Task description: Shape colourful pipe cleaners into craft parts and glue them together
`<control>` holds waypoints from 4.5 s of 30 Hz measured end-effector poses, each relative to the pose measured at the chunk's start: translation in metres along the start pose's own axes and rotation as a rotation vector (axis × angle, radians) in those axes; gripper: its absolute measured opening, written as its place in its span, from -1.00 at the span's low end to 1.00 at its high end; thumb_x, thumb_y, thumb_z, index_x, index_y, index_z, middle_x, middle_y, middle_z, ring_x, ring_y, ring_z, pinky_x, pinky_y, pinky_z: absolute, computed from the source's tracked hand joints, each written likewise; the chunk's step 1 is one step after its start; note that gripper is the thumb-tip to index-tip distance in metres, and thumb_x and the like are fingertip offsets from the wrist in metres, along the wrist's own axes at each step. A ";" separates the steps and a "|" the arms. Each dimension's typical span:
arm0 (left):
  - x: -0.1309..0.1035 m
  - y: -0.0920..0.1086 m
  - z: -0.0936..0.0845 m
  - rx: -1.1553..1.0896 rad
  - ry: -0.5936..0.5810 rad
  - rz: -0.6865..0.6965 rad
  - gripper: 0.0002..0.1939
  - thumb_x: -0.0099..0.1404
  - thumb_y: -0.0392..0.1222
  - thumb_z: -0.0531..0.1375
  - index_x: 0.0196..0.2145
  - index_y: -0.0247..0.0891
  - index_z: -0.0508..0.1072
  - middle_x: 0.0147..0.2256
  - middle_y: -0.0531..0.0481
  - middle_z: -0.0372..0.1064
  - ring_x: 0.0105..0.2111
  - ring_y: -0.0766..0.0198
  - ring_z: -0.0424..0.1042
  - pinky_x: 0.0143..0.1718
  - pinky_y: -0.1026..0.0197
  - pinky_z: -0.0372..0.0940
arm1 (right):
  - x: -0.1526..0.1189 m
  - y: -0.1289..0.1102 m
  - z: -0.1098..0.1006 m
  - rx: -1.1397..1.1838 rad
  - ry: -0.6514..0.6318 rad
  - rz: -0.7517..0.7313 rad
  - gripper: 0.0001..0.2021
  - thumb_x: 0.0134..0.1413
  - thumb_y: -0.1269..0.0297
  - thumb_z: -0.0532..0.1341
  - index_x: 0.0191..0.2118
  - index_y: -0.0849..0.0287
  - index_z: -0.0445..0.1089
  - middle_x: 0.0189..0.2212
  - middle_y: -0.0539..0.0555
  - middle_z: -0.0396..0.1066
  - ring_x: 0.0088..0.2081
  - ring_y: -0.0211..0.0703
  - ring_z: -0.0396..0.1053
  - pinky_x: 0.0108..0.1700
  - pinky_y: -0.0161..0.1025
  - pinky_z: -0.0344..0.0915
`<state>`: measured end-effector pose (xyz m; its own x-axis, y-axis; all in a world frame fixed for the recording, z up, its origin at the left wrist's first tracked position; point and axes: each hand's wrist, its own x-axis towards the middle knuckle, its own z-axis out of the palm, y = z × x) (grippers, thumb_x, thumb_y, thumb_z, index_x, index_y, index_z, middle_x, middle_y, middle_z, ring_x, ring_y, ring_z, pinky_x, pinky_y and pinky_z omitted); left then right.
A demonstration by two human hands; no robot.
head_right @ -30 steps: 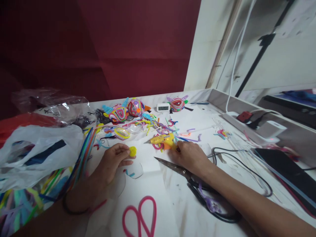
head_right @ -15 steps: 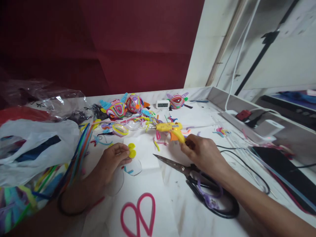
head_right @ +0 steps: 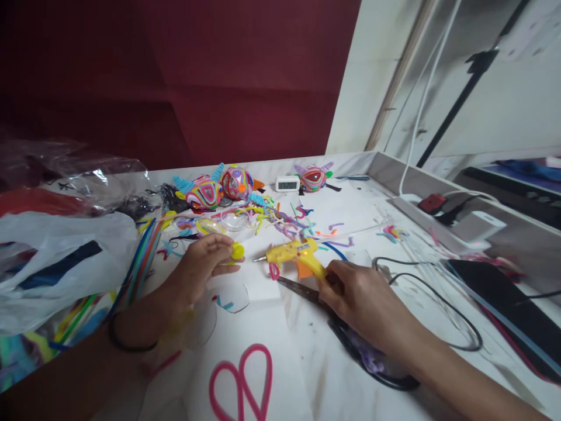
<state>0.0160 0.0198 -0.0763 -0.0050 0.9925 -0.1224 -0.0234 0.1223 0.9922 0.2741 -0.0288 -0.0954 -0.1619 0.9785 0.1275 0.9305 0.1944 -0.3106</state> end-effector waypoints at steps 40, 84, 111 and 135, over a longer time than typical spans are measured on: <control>0.001 -0.050 -0.019 0.277 0.029 0.086 -0.86 0.02 -0.26 0.18 -0.38 -0.26 0.39 -0.36 0.05 0.30 -0.45 0.28 0.47 -0.50 0.24 0.46 | 0.007 -0.002 0.015 -0.495 0.024 -0.070 -0.76 0.18 0.22 0.00 -0.43 0.17 0.28 -0.47 0.08 0.41 -0.60 -0.13 0.33 -0.53 -0.27 -0.21; -0.001 -0.028 -0.002 0.032 -0.020 -0.087 -0.93 0.06 -0.37 0.19 -0.42 -0.33 0.42 -0.37 0.05 0.29 -0.41 0.36 0.45 -0.34 0.24 0.48 | 0.006 0.001 0.024 -0.514 0.158 -0.200 -0.76 0.19 0.26 0.03 -0.46 0.20 0.28 -0.55 0.05 0.35 -0.67 -0.24 0.21 -0.55 -0.27 -0.28; 0.005 -0.026 -0.005 0.282 -0.068 -0.017 -0.82 -0.05 -0.36 0.24 -0.39 -0.28 0.47 -0.42 0.06 0.39 -0.46 0.28 0.52 -0.42 0.25 0.45 | 0.005 -0.001 0.023 -0.494 0.123 -0.178 -0.73 0.21 0.26 -0.02 -0.43 0.24 0.31 -0.53 0.09 0.35 -0.68 -0.24 0.19 -0.57 -0.26 -0.29; 0.012 -0.034 -0.002 0.509 -0.108 0.064 -0.86 -0.03 -0.30 0.20 -0.42 -0.26 0.47 -0.52 0.04 0.41 -0.60 0.33 0.42 -0.73 0.42 0.25 | 0.005 0.000 0.023 -0.483 0.154 -0.185 -0.74 0.20 0.27 0.00 -0.42 0.24 0.32 -0.53 0.10 0.36 -0.67 -0.25 0.20 -0.57 -0.26 -0.26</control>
<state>0.0149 0.0272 -0.1115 0.1136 0.9899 -0.0853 0.4629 0.0232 0.8861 0.2652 -0.0228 -0.1168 -0.3215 0.9025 0.2865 0.9419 0.2738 0.1944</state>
